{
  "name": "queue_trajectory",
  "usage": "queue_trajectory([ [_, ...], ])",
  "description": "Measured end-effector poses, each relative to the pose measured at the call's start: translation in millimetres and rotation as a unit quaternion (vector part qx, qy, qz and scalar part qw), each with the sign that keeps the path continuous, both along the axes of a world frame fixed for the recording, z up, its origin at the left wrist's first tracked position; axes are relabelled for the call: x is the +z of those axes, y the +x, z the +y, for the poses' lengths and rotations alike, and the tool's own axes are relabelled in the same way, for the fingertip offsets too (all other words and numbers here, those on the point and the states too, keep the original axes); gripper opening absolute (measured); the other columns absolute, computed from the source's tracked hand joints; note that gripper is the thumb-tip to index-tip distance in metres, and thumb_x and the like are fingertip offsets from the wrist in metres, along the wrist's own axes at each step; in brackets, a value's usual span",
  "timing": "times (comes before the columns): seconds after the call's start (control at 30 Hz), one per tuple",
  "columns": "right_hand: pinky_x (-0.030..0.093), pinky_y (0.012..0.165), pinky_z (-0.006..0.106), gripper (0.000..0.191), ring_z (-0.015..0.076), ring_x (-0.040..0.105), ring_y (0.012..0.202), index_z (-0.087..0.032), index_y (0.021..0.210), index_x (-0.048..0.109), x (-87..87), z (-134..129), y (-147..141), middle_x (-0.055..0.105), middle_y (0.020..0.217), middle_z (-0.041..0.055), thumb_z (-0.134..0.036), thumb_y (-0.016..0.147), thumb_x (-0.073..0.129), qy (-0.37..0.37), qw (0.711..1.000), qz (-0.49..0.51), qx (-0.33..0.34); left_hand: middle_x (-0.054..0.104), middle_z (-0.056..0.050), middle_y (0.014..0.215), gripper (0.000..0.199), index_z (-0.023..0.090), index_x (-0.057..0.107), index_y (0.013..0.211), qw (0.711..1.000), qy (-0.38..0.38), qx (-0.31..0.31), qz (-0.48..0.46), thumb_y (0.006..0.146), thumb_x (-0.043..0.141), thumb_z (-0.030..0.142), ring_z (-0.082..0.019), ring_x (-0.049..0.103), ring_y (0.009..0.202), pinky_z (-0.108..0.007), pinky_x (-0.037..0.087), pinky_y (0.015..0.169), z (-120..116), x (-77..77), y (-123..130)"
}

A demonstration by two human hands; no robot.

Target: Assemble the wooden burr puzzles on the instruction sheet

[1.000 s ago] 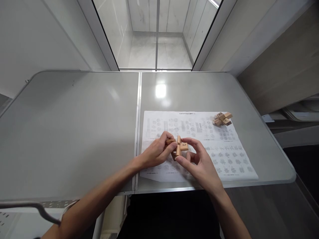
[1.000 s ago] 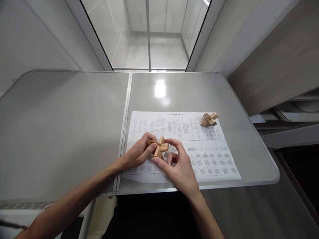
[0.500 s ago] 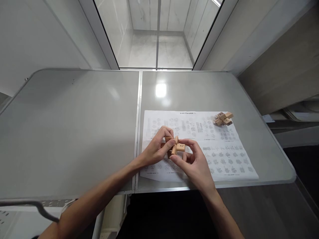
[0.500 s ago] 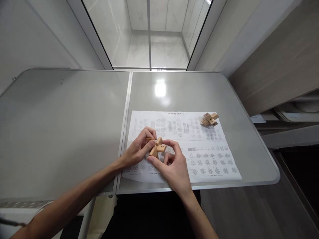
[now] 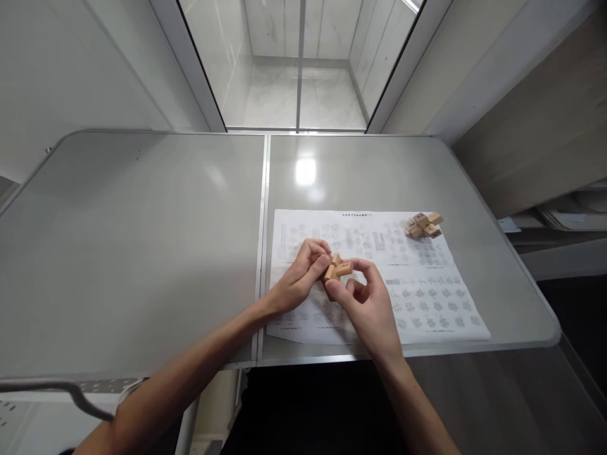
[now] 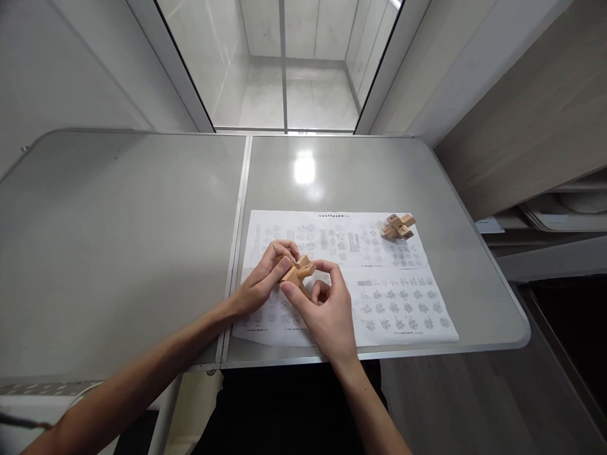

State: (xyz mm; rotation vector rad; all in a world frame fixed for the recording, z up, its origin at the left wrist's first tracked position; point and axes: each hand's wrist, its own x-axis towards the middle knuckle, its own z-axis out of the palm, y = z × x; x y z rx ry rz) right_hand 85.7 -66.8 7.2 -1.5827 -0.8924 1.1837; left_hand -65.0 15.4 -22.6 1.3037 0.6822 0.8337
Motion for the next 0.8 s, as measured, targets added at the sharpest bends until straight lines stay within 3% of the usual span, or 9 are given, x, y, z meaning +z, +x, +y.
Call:
queue_trajectory([
  [0.1, 0.042, 0.060, 0.030, 0.046, 0.0171, 0.049, 0.061, -0.027, 0.119, 0.061, -0.9, 4, 5, 0.050, 0.065, -0.0073, -0.057, 0.090, 0.081, 0.004, 0.999, 0.002, 0.040, 0.056, -0.008, 0.124, 0.036, 0.021, 0.057, 0.101, 0.998, -0.066, 0.006, -0.013, 0.103, 0.061, 0.056, -0.020, 0.060, 0.107, -0.035, 0.052, 0.096, 6, 1.9, -2],
  [0.23, 0.041, 0.055, 0.028, 0.031, 0.0131, 0.047, 0.057, -0.028, 0.116, 0.064, -2.8, 8, 15, 0.056, 0.077, -0.0042, -0.057, 0.103, 0.065, 0.040, 0.995, 0.025, 0.092, 0.061, -0.011, 0.128, 0.038, 0.019, 0.055, 0.086, 0.983, -0.165, -0.006, -0.077, 0.098, 0.064, 0.053, -0.023, 0.064, 0.109, -0.035, 0.053, 0.093, 13, 4.8, -5],
  [0.4, 0.043, 0.054, 0.026, 0.027, 0.0080, 0.052, 0.057, -0.029, 0.115, 0.062, -7.8, 11, 24, 0.067, 0.107, -0.0014, -0.047, 0.100, 0.075, 0.068, 0.989, 0.082, 0.105, 0.065, -0.011, 0.127, 0.035, 0.019, 0.057, 0.082, 0.973, -0.204, -0.054, -0.094, 0.096, 0.065, 0.049, -0.023, 0.066, 0.109, -0.035, 0.054, 0.091, 14, 9.4, -6],
  [0.53, 0.044, 0.055, 0.027, 0.032, 0.0099, 0.053, 0.053, -0.027, 0.120, 0.064, -12.0, 10, 21, 0.068, 0.086, -0.0032, -0.048, 0.099, 0.076, 0.057, 0.979, 0.156, 0.120, 0.065, -0.011, 0.129, 0.029, 0.018, 0.057, 0.084, 0.964, -0.216, -0.099, -0.118, 0.091, 0.072, 0.042, -0.018, 0.067, 0.091, -0.037, 0.057, 0.087, 11, 8.4, -6],
  [0.63, 0.043, 0.055, 0.028, 0.034, 0.0107, 0.053, 0.053, -0.025, 0.114, 0.065, -12.8, 8, 17, 0.070, 0.082, -0.0019, -0.050, 0.095, 0.081, 0.047, 0.975, 0.190, 0.102, 0.067, -0.011, 0.122, 0.030, 0.018, 0.060, 0.089, 0.962, -0.220, -0.116, -0.114, 0.096, 0.068, 0.047, -0.016, 0.068, 0.080, -0.039, 0.059, 0.083, 9, 6.5, -6],
  [0.73, 0.041, 0.055, 0.028, 0.035, 0.0104, 0.051, 0.052, -0.025, 0.109, 0.066, -11.7, 8, 14, 0.068, 0.076, -0.0033, -0.050, 0.092, 0.084, 0.039, 0.971, 0.215, 0.097, 0.067, -0.013, 0.125, 0.037, 0.019, 0.064, 0.093, 0.966, -0.210, -0.122, -0.094, 0.101, 0.063, 0.055, -0.019, 0.072, 0.085, -0.041, 0.061, 0.082, 8, 3.5, -7],
  [0.8, 0.039, 0.055, 0.029, 0.036, 0.0100, 0.047, 0.049, -0.025, 0.107, 0.066, -10.5, 10, 14, 0.062, 0.068, -0.0060, -0.050, 0.090, 0.085, 0.033, 0.969, 0.222, 0.101, 0.068, -0.015, 0.129, 0.041, 0.019, 0.066, 0.093, 0.982, -0.150, -0.098, -0.056, 0.101, 0.060, 0.059, -0.023, 0.075, 0.092, -0.042, 0.062, 0.081, 8, 0.5, -7],
])
